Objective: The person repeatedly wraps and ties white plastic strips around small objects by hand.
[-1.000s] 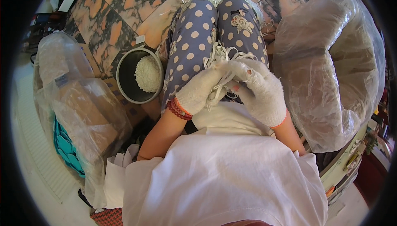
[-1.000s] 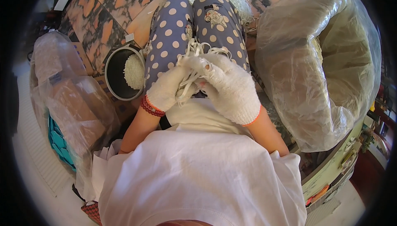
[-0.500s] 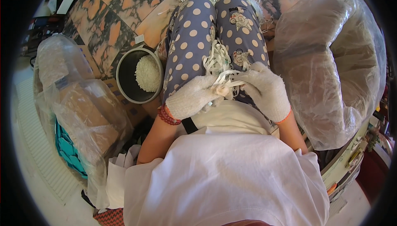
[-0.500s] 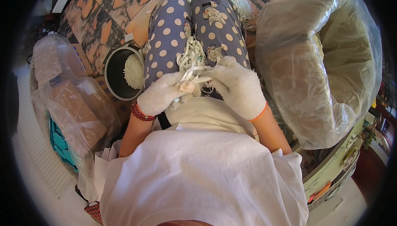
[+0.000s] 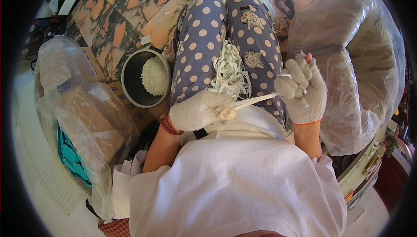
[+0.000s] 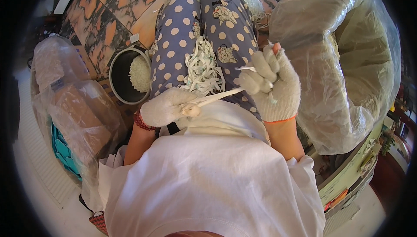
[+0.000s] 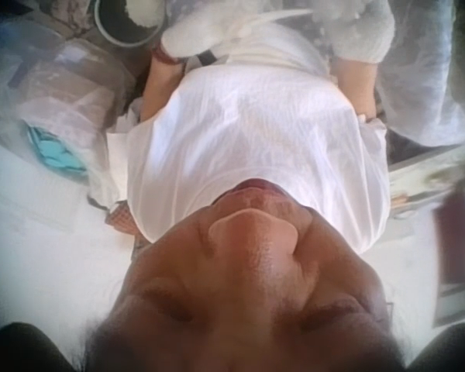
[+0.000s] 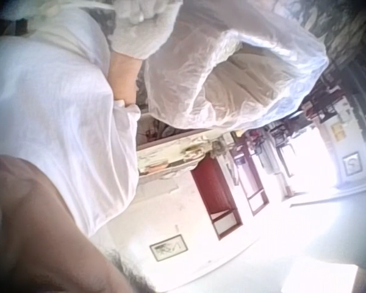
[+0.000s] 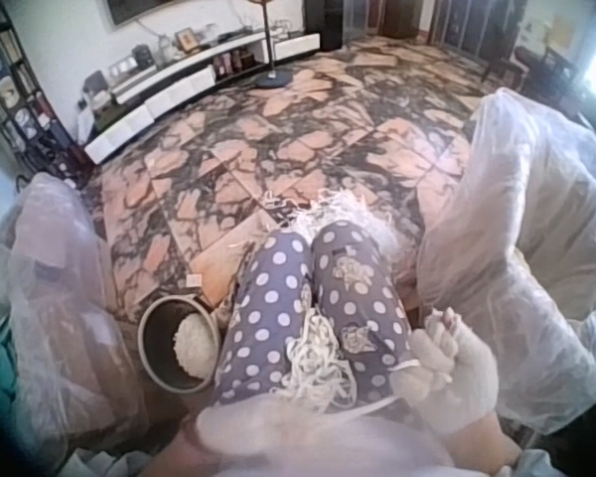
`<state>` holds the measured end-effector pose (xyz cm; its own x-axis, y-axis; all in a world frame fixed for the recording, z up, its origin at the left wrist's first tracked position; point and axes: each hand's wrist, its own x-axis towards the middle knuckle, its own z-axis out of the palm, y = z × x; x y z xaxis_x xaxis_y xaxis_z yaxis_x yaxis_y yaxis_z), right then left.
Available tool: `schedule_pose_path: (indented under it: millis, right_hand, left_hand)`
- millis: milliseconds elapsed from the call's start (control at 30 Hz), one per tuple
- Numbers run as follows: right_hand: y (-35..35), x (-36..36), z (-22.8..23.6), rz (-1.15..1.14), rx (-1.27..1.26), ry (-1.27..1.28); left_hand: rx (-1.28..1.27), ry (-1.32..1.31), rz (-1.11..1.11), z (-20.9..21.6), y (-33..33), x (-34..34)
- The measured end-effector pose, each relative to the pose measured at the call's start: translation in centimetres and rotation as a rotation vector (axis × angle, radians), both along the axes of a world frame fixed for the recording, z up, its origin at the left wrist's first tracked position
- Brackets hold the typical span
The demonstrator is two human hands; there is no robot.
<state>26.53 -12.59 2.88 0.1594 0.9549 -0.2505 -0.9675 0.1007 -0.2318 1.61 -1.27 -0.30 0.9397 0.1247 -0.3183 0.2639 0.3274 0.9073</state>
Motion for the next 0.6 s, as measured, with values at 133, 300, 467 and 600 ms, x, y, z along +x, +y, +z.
schedule_pose_path:
  millis: [133,300,467,600]
  right_hand:
    - [-1.6,4.4,0.1,-0.12,0.027,-0.219]
    - [-2.8,9.9,1.7,-0.233,0.122,-0.468]
    - [-2.6,12.2,6.5,-0.785,-0.288,-0.914]
    - [-1.0,6.2,5.4,-0.617,-0.582,-1.164]
  left_hand:
    - [0.161,-0.007,-0.052,0.1,0.5,-0.7]
    - [-0.057,0.095,-0.07,-0.4,0.7,-2.2]
    - [-0.046,0.447,0.233,0.5,3.2,-4.9]
    - [-0.123,0.102,0.436,-0.2,2.6,-2.7]
